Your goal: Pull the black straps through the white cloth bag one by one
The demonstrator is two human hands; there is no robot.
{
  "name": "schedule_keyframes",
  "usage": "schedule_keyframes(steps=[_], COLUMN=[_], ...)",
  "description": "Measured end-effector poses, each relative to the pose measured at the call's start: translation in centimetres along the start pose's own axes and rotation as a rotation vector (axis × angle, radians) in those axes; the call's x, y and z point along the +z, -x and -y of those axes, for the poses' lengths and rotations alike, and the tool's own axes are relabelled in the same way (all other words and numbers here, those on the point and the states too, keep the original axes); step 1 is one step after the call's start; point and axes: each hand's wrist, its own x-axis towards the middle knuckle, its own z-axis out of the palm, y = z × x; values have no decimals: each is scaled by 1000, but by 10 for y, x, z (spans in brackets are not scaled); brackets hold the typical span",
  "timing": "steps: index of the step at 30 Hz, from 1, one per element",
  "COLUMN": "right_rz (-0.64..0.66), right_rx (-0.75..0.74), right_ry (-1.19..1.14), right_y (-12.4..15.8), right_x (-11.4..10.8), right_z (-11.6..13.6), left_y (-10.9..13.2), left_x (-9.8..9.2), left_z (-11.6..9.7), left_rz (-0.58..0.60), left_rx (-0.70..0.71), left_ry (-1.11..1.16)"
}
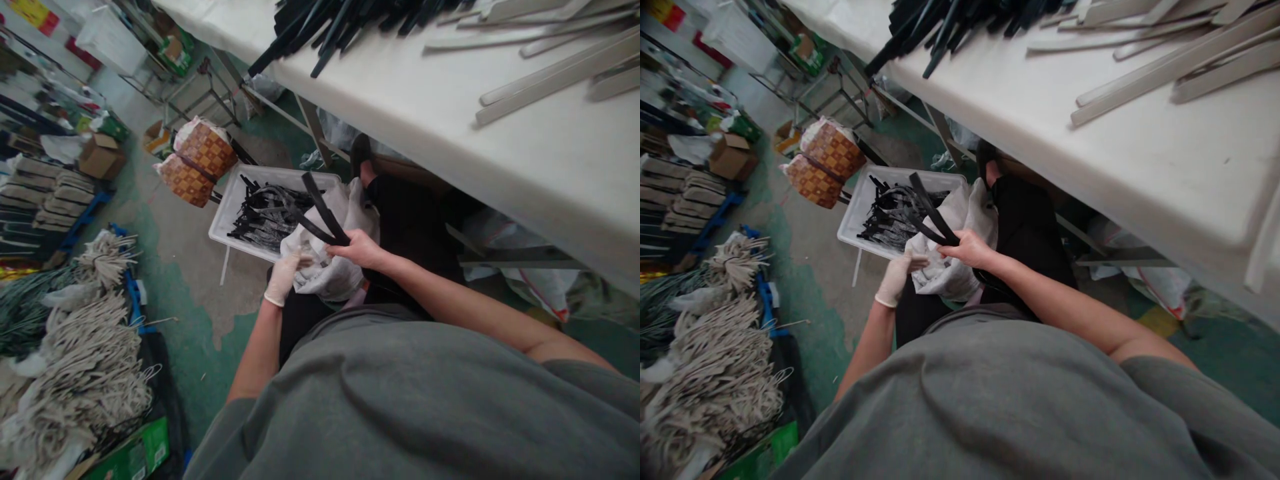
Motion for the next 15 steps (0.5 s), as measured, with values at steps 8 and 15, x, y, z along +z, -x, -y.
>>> schedule_keyframes(steps=[8,15], right_rz=[100,2], right_rx=[-26,210], right_ry=[289,-16], right_y=[22,11], right_x=[3,-2], right_z=[7,-6], left_y=[6,6], left_x=[62,48], left_z=[4,11], left_rz=[142,146], left_rx=[-223,-27], left_ry=[618,397])
